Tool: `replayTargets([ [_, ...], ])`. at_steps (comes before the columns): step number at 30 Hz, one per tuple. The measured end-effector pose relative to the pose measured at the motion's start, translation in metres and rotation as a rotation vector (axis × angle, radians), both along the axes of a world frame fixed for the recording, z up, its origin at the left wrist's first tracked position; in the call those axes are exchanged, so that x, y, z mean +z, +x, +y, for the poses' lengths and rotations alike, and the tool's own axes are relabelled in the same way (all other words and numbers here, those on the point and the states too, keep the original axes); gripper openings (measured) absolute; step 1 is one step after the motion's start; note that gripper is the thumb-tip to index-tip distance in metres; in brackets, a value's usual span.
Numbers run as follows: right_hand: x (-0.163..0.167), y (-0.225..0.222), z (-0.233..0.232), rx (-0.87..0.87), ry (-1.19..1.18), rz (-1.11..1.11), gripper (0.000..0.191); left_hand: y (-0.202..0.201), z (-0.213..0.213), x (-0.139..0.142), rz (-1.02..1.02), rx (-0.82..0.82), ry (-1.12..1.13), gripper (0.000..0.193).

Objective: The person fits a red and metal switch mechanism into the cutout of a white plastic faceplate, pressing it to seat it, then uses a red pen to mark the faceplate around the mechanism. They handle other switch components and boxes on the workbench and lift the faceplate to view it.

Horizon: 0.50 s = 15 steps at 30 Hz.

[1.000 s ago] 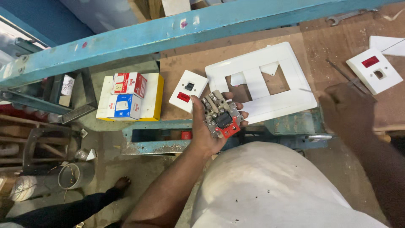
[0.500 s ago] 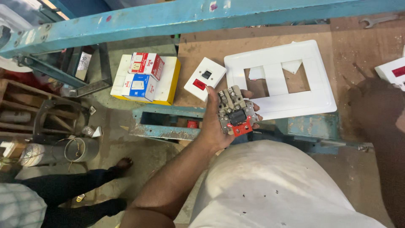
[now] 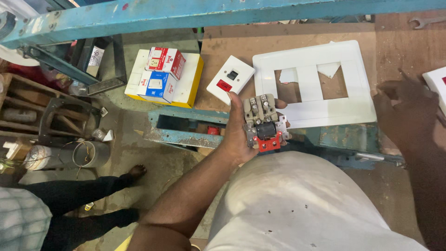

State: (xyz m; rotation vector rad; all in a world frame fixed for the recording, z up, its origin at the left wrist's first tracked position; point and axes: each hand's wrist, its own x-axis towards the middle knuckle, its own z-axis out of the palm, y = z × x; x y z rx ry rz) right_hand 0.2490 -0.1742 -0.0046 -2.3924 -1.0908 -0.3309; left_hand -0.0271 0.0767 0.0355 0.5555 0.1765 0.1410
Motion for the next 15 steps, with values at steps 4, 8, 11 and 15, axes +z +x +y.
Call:
replayTargets([
  [4,0.007,-0.013,0.001,0.019,-0.01,-0.031,0.014,-0.001,-0.002,0.003,0.004,-0.011,-0.027,0.107],
  [8,0.008,-0.014,-0.002,0.086,0.04,-0.025,0.014,-0.002,-0.003,0.003,0.008,0.013,-0.016,0.107],
  [11,0.006,-0.012,-0.005,0.094,0.003,0.001,0.017,-0.003,-0.002,0.002,0.025,0.016,-0.036,0.106],
  [15,0.007,-0.018,-0.004,0.122,0.003,0.027,0.018,-0.006,-0.001,0.001,0.014,0.028,-0.01,0.105],
])
